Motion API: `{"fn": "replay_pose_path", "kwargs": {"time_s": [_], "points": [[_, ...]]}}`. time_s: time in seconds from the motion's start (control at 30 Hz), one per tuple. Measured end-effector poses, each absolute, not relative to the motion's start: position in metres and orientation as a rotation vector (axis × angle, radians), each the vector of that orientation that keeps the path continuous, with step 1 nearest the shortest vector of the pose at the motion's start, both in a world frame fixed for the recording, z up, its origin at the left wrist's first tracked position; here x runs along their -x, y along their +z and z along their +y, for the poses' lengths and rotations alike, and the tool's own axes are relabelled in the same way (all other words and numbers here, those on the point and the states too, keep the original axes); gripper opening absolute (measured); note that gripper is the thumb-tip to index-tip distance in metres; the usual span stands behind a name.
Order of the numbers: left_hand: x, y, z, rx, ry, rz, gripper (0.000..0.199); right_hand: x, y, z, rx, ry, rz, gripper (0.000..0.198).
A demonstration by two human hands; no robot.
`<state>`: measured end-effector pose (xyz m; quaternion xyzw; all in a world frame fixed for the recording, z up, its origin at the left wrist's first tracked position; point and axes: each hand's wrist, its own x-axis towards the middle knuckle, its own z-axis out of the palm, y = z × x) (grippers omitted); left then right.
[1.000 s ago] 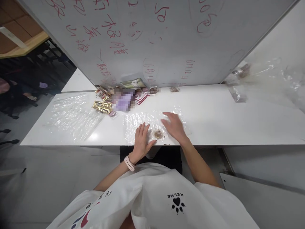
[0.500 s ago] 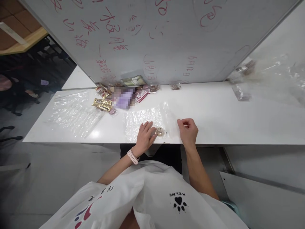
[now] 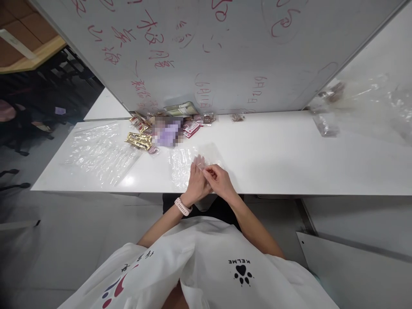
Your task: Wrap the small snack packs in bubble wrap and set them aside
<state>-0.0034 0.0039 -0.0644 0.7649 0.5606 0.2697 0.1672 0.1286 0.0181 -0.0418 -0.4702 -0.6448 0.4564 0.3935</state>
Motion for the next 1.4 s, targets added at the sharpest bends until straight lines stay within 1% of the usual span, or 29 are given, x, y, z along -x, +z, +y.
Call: {"fn": "replay_pose_path", "kwargs": {"time_s": [0.07,0.1,0.2,0.27,0.33,0.4,0.47,0.53,0.6,0.7,0.77,0.83,0.93,1.03,1.1,1.17,1.23,1.33,1.4], "points": [[0.012,-0.066,0.005,-2.099,0.805,1.527,0.1,-0.131,-0.049,0.021,1.181,1.096,-1.708,0.026],[0.017,-0.066,0.006,-2.047,0.814,1.487,0.105,-0.132,-0.052,0.022,1.161,1.065,-1.744,0.027],[0.029,-0.065,0.006,-1.86,0.857,1.385,0.108,-0.132,-0.058,0.02,1.126,0.906,-1.908,0.032],[0.035,-0.062,0.003,-1.769,0.92,1.351,0.103,-0.13,-0.059,0.018,1.172,0.682,-2.054,0.032],[0.042,-0.057,-0.005,-1.727,1.023,1.4,0.091,-0.128,-0.059,0.018,1.231,0.411,-2.168,0.028],[0.051,-0.052,-0.019,-1.704,1.147,1.582,0.079,-0.129,-0.058,0.02,1.242,0.21,-2.246,0.023],[0.062,-0.048,-0.036,-1.634,1.235,1.843,0.072,-0.131,-0.058,0.023,1.21,0.149,-2.298,0.022],[0.074,-0.045,-0.052,-1.499,1.248,2.058,0.071,-0.134,-0.06,0.027,1.193,0.188,-2.329,0.023],[0.084,-0.042,-0.063,-1.332,1.216,2.125,0.074,-0.135,-0.062,0.029,1.21,0.251,-2.335,0.025],[0.093,-0.036,-0.062,-1.137,1.154,2.015,0.079,-0.135,-0.065,0.03,1.24,0.308,-2.322,0.026],[0.093,-0.031,-0.053,-1.046,1.166,1.887,0.075,-0.134,-0.064,0.03,1.244,0.329,-2.314,0.026],[0.086,-0.024,-0.042,-0.992,1.269,1.757,0.067,-0.133,-0.063,0.03,1.245,0.343,-2.307,0.026],[0.061,-0.016,-0.027,-1.137,1.455,1.609,0.056,-0.133,-0.062,0.029,1.245,0.356,-2.299,0.024],[0.03,-0.02,-0.017,-1.463,1.415,1.486,0.046,-0.133,-0.065,0.03,1.253,0.364,-2.303,0.023],[0.016,-0.032,-0.012,-1.632,1.316,1.398,0.047,-0.133,-0.069,0.032,1.283,0.395,-2.293,0.022],[0.011,-0.047,-0.007,-1.753,1.237,1.323,0.055,-0.137,-0.072,0.033,1.294,0.486,-2.26,0.022],[0.015,-0.058,-0.005,-1.852,1.173,1.271,0.065,-0.143,-0.073,0.034,1.248,0.637,-2.194,0.03],[0.028,-0.061,-0.004,-1.994,1.05,1.204,0.077,-0.161,-0.064,0.033,1.135,0.894,-2.076,0.061],[0.037,-0.057,-0.004,-2.083,0.947,1.131,0.079,-0.176,-0.055,0.031,1.056,1.029,-2.04,0.077]]}}
